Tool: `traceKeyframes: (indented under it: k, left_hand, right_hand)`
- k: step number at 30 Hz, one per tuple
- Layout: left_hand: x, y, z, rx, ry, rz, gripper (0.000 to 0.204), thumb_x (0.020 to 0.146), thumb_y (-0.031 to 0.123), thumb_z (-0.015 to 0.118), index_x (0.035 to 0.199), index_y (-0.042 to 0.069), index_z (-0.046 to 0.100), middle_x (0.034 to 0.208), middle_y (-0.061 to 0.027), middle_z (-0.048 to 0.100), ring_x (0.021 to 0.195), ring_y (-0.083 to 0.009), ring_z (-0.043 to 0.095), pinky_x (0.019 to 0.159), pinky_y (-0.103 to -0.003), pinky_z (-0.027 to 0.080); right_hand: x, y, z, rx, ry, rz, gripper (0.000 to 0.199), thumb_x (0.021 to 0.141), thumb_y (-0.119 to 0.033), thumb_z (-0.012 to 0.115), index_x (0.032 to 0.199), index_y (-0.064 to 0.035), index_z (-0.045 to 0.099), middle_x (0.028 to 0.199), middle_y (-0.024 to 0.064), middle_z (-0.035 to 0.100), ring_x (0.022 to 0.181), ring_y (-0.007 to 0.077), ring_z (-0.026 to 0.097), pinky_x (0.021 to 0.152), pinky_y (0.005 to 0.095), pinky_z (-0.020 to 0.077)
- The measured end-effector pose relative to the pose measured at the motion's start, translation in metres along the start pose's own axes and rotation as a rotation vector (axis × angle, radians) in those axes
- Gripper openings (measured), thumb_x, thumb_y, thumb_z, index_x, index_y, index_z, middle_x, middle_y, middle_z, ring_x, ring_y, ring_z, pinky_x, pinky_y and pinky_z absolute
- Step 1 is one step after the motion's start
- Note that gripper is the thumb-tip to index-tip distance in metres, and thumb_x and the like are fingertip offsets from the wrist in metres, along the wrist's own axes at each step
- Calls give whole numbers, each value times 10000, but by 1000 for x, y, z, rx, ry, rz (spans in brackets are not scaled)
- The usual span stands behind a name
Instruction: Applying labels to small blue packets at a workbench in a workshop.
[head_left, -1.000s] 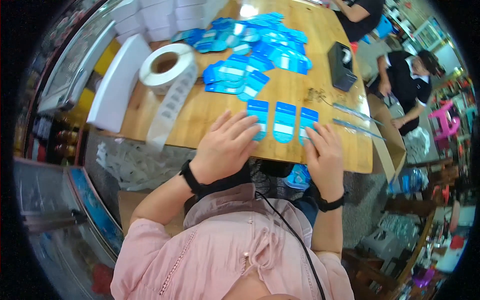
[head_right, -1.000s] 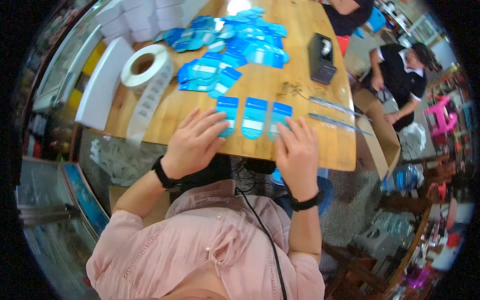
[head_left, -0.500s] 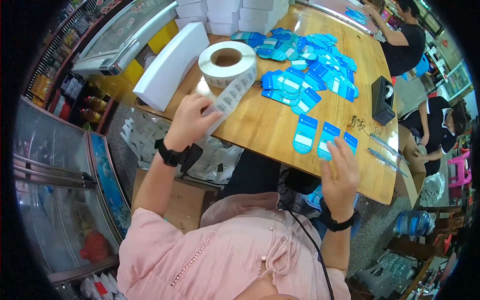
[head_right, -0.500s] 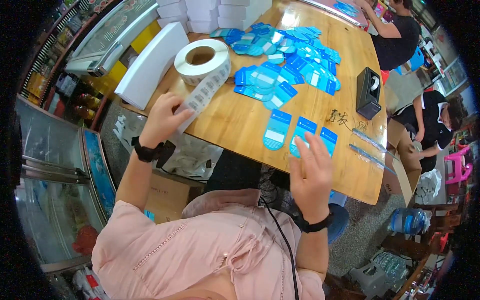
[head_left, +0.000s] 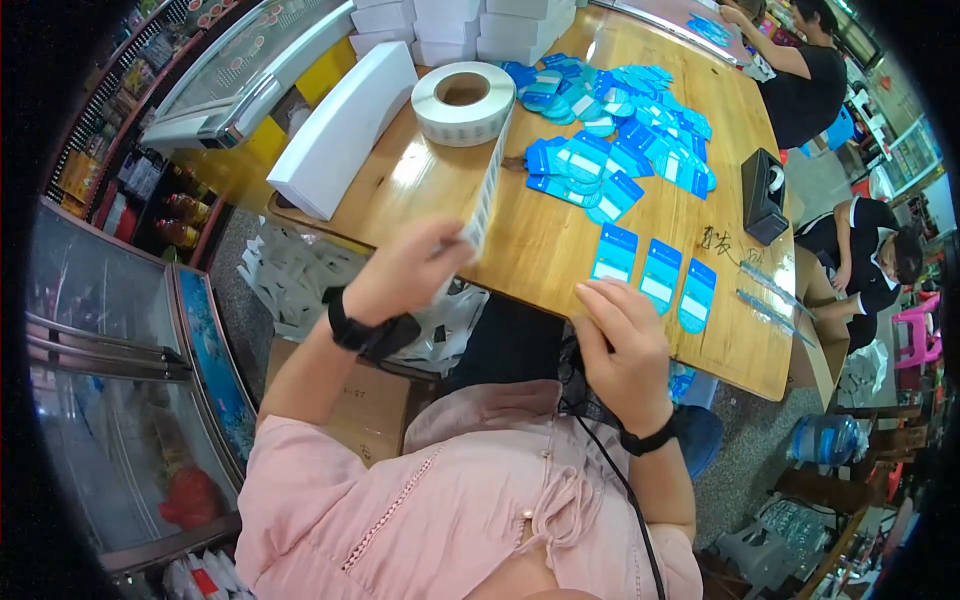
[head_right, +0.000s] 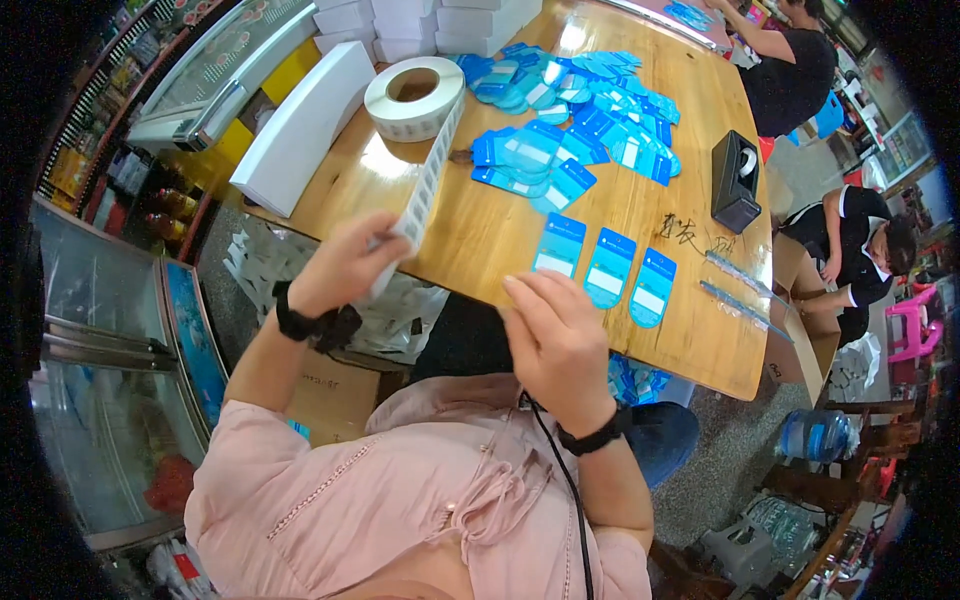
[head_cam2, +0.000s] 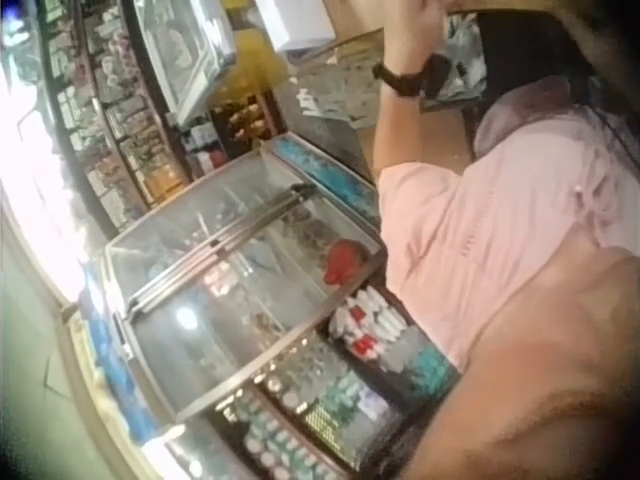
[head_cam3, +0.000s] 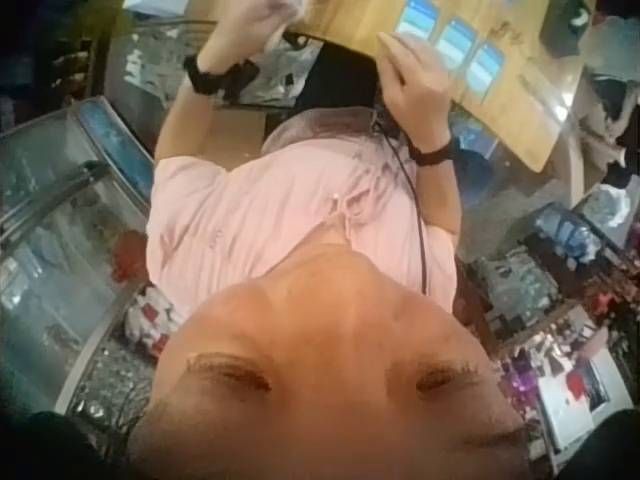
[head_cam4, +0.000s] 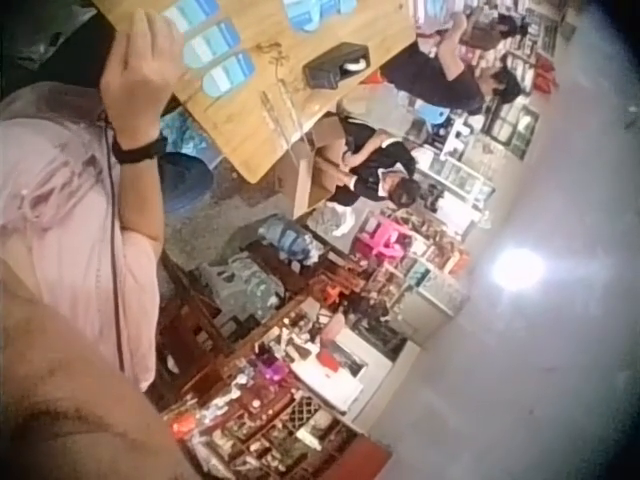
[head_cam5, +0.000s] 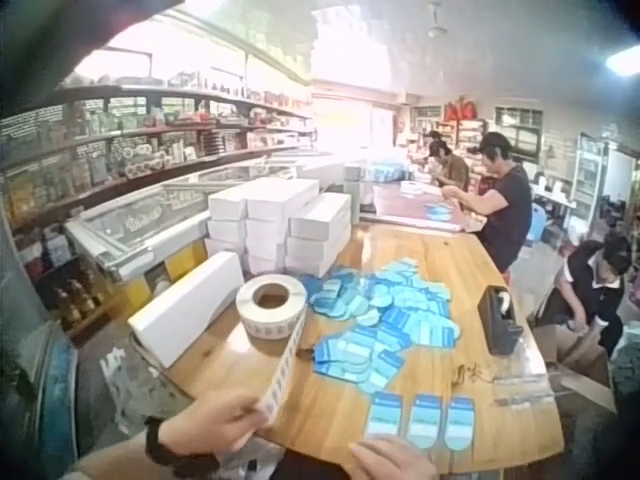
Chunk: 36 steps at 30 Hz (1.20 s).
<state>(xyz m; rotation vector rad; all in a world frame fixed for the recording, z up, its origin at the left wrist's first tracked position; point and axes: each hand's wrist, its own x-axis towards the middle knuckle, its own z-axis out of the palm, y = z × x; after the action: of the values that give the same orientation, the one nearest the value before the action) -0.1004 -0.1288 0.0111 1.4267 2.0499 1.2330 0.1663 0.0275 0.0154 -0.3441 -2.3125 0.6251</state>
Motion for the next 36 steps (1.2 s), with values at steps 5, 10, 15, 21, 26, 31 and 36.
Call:
traceKeyframes:
  k: [5,10,15,21,26,31,36]
  left_hand:
    - [-43,23,18,-59,23,-19,158,990,98,736,1052,-26,659,926,-214,648,822,-386,642,744,-412,521]
    - [-50,28,18,75,56,125,104,967,43,716,1050,-3,673,926,-198,653,850,-403,636,759,-446,520]
    - [-55,28,16,157,34,152,115,937,12,712,1048,9,683,936,-182,671,893,-411,652,786,-467,525]
    - [-55,34,8,212,45,212,136,922,24,728,1049,15,682,943,-162,687,913,-394,670,799,-458,532]
    - [-60,54,5,275,264,204,84,960,69,738,990,5,694,891,-141,674,837,-352,651,744,-434,511]
    - [-42,61,34,-27,-14,134,122,1031,94,675,983,-18,684,863,-157,635,780,-330,606,717,-404,487]
    - [-28,70,53,-47,-119,214,79,1027,50,651,1010,-25,671,885,-178,623,801,-352,604,720,-414,488]
  right_hand:
    - [19,-21,41,109,-11,-89,228,881,-71,832,1098,-19,784,1035,140,775,965,337,731,850,428,587]
    - [26,-28,72,156,14,-143,196,867,-90,825,1048,-28,781,980,125,773,928,327,735,814,425,592]
    - [26,-23,81,98,38,-214,143,841,-57,802,980,-46,771,928,104,765,849,307,732,763,410,596]
    - [25,-17,72,102,118,-212,153,813,-25,795,960,-46,760,890,96,756,799,299,723,726,404,592]
    - [18,-20,50,35,120,-222,173,808,-32,797,975,-54,759,907,86,752,805,291,723,718,397,590]
    - [3,-24,36,-15,80,-293,210,830,-73,805,1038,-68,775,985,64,757,875,278,729,764,397,597]
    - [-13,-13,8,287,123,144,268,883,-96,865,1130,-25,789,1004,106,760,885,238,728,791,345,588]
